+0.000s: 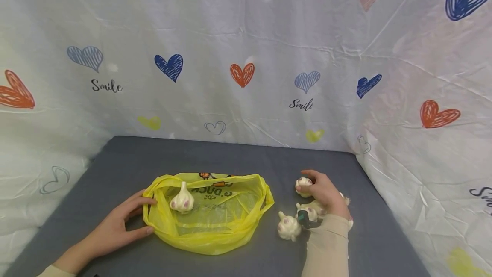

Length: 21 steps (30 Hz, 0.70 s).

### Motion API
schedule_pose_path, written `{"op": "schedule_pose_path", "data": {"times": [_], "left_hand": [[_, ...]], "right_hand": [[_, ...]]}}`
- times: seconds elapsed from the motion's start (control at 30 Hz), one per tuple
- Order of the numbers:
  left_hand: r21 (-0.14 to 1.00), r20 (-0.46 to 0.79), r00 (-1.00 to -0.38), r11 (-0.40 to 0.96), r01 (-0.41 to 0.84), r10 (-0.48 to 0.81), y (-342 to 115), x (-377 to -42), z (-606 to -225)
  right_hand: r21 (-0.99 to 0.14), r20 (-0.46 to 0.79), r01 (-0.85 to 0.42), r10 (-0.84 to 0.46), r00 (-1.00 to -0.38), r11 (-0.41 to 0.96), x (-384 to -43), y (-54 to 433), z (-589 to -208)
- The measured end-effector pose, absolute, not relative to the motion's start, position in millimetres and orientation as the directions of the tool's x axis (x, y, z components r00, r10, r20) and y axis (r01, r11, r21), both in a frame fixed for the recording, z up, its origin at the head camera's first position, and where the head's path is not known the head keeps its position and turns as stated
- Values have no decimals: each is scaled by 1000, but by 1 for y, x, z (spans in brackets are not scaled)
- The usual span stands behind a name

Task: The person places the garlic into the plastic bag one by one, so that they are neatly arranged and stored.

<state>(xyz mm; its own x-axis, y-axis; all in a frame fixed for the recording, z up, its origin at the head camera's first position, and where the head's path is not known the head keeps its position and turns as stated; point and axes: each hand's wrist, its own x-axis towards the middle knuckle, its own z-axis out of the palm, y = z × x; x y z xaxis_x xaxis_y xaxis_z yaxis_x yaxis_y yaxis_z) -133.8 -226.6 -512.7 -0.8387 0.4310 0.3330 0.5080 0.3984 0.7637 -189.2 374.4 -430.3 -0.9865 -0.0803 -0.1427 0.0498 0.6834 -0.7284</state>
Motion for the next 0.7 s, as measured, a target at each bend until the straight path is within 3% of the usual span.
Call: {"op": "schedule_pose_path", "data": {"times": [0.4, 0.7], "left_hand": [[755, 329, -842, 416, 507, 428, -226, -134, -512], [754, 330, -841, 417, 508, 429, -226, -133, -510]], "right_hand": [[-739, -110, 37, -66, -992, 673, -190, 375, -430], [-753, -133, 109, 12, -991, 649, -193, 375, -431]]}}
